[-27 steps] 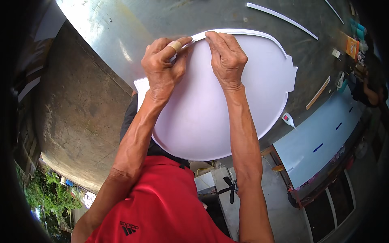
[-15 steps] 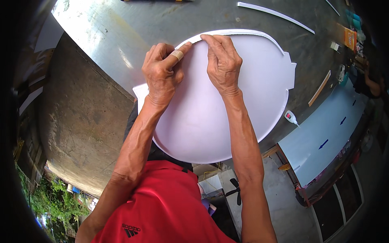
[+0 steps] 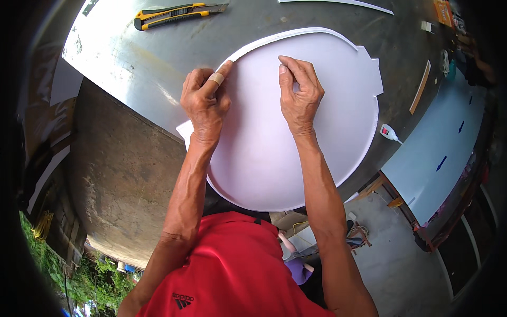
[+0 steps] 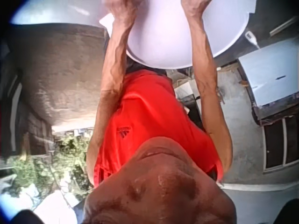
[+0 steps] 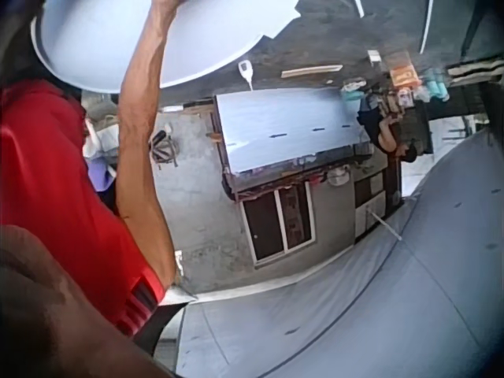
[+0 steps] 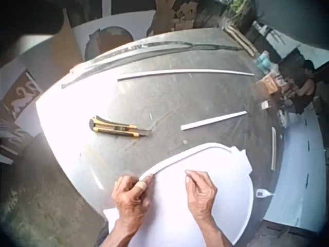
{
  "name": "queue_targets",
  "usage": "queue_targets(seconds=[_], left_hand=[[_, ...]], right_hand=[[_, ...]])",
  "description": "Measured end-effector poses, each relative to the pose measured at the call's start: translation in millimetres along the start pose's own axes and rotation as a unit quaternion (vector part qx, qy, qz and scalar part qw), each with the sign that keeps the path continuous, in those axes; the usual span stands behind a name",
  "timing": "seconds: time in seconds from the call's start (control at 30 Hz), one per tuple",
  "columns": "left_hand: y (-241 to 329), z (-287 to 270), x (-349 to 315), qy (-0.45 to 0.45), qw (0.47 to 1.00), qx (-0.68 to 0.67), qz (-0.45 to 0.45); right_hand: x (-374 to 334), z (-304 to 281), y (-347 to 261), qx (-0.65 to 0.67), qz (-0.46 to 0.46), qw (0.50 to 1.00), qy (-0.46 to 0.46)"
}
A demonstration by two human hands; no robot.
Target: The person applies glue to the edges of a white circular board and attaches white strips to the perimeter. They then use a utility knife to trim the excess length of the strips flush with the board's edge. The process involves repeated gluing and cutting actions to secure the border.
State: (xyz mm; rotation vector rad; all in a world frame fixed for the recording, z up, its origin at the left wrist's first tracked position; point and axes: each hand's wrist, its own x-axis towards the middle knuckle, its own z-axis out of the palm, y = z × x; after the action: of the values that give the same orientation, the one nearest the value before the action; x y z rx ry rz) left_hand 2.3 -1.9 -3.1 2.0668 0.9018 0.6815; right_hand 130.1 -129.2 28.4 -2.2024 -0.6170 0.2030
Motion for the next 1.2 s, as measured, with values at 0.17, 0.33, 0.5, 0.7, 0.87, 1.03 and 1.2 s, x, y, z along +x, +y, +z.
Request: queue_targets(seconds=[0.17,0.33,0.5,0.7,0.87,1.03,1.2], left_hand=[[-2,-1,-3,-0.011,1.000,-0.017,-0.003],[0,0,-1,-0.017,1.000,-0.018,0.006],[8,-5,-1,-0.026,0.994,-0.106,-0.019],[-1,8,-4,-0.036,0.995,-0.094,0.023],[-9,3,-2,-0.010,0.996,-0.080,0.031],[-4,8,-3,-0.003,0.998,-0.045,0.042],[-6,7,-1,0.000,0.997,-0.073,0.033]], right_hand=[[-58,-69,40,-0.015,0.138,0.974,0.178],[-140,-182,142,-0.008,0.247,0.890,0.383],[-178,-253,211,0.045,0.282,0.848,0.446],[-169,-289,245,0.098,0.308,0.865,0.383],[-119,-280,257,0.093,0.294,0.897,0.317],[-111,-283,276,0.052,0.274,0.898,0.339],[-96,-280,289,0.093,0.249,0.893,0.362]])
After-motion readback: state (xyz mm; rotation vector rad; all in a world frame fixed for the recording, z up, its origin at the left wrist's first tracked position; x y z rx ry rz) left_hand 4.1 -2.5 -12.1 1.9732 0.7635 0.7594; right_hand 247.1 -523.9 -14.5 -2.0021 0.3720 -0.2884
